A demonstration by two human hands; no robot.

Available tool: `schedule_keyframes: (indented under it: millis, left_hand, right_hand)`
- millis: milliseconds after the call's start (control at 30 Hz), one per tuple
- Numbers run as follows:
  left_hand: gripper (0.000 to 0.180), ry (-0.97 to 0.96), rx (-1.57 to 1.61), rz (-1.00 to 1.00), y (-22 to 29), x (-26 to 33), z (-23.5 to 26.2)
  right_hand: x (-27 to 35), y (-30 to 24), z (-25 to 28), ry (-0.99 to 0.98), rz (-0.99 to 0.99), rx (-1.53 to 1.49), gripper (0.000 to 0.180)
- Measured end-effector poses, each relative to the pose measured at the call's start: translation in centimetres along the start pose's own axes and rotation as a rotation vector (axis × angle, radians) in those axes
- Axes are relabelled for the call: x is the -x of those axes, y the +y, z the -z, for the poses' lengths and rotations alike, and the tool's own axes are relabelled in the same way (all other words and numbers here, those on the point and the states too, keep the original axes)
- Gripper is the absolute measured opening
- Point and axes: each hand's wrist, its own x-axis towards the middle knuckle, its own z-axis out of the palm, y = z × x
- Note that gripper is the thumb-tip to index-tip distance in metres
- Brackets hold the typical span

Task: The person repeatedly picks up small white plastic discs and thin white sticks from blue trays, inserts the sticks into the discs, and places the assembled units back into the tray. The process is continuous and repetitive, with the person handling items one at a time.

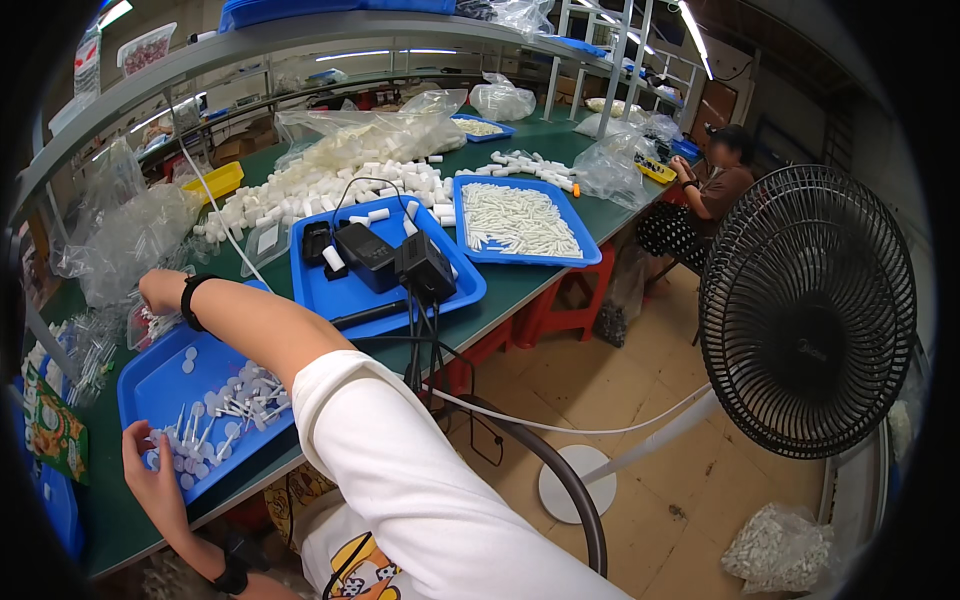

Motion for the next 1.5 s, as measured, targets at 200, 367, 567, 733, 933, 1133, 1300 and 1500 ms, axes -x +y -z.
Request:
schedule_keyframes:
  millis: [200, 367, 567, 733, 933, 1133, 1300, 1500]
  left_hand:
    - [0.026, -0.007, 0.022, -0.019, -0.6, 0.1, -0.1]
    - [0.024, 0.004, 0.041, 0.016, 0.0, 0.0, 0.1]
    - [0.019, 0.024, 0.04, -0.103, 0.0, -0.6, -0.4]
    - [0.022, 0.211, 0.102, -0.036, -0.7, 0.4, 1.0]
    - [0.025, 0.391, 0.284, -0.106, -1.0, 0.5, 0.9]
    - [0.027, 0.321, 0.52, 0.07, 4.6, 2.5, 1.1]
    - [0.027, 0.156, 0.636, -0.082, 5.9, 4.8, 0.6]
    - [0.028, -0.061, 0.896, -0.084, 9.0, 7.0, -0.2]
  right_hand:
    - [0.7, -1.2, 1.5, 0.015, -0.012, -0.093, 0.011]
    - [0.4, -2.9, 4.5, 0.099, 0.015, -0.16, 0.011]
    - [7.9, -8.8, 13.3, 0.156, 0.157, -0.246, 0.013]
    - [20.1, -18.6, 17.8, 0.145, 0.396, -0.363, 0.009]
    - [32.8, -22.6, 20.6, 0.055, 0.368, -0.221, 0.022]
    - [38.3, -22.1, 21.3, 0.128, 0.138, -0.315, 0.022]
    - [40.1, -22.4, 20.4, 0.248, 0.019, -0.405, 0.016]
    - [41.0, -21.6, 20.0, 0.289, -0.108, -0.493, 0.016]
